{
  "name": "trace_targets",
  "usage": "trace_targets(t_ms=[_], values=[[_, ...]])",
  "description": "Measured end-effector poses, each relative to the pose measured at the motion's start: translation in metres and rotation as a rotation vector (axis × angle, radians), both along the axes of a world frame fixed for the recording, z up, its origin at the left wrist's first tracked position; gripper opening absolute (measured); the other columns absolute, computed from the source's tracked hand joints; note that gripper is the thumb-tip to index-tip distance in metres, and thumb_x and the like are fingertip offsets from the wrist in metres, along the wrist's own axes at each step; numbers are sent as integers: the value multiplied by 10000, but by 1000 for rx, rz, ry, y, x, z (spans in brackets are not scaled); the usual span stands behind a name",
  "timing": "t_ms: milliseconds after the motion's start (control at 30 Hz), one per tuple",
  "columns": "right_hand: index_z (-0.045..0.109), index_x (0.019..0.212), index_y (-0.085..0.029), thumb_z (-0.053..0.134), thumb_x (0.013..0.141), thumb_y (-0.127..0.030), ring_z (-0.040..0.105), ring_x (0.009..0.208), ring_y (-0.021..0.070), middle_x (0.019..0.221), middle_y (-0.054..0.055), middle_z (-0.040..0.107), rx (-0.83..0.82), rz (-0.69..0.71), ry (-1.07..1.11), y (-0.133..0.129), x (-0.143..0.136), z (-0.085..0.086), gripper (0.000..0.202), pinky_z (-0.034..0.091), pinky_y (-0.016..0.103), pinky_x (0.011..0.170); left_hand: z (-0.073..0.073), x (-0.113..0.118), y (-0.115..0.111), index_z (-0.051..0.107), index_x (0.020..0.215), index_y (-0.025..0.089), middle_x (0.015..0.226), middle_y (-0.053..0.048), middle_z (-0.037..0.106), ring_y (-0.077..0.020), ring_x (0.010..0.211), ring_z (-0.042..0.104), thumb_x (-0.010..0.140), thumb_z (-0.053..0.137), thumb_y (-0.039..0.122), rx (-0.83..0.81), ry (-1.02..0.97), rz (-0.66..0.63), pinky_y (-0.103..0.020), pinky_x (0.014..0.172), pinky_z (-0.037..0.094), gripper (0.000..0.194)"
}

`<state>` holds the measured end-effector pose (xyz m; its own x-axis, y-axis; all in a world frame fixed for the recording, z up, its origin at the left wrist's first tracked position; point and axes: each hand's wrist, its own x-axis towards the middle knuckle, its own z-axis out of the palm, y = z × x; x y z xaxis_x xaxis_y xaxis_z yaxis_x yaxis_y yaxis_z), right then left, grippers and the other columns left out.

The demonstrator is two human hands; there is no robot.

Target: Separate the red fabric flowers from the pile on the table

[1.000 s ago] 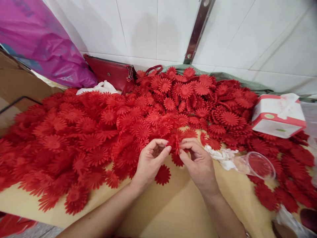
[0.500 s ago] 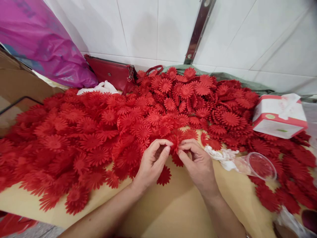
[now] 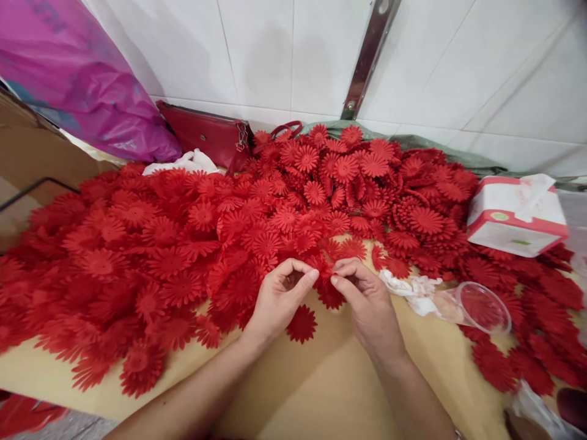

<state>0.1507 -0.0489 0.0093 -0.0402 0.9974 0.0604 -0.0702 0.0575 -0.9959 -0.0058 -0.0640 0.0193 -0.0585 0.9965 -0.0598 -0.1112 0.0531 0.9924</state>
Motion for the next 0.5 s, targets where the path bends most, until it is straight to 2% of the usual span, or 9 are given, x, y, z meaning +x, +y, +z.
trace_targets(t_ms=[167,367,500], values=[[677,738,-241,752,761,-217,556,873,135,922,-28,634,-127,-91,200,3,2,1,82,411,263,808,2,-1,1,649,821,153,755,18,587,-107,712,490,870,716,384,-28,-38,16,-216,695,428,245],[674,687,-227,773,689,-232,563,917,149,934,-16,676,-176,-143,240,7,6,6,99,400,273,833,2,-1,2,654,828,161,764,22,587,-104,714,484,843,755,414,-50,-110,42,-210,705,423,273],[657,684,-222,824,653,-262,535,790,122,815,-36,649,-240,-205,331,12,10,6,174,406,249,749,-6,-3,3,664,842,171,799,19,592,-104,742,489,859,753,424,-35,-168,117,-208,746,420,269]])
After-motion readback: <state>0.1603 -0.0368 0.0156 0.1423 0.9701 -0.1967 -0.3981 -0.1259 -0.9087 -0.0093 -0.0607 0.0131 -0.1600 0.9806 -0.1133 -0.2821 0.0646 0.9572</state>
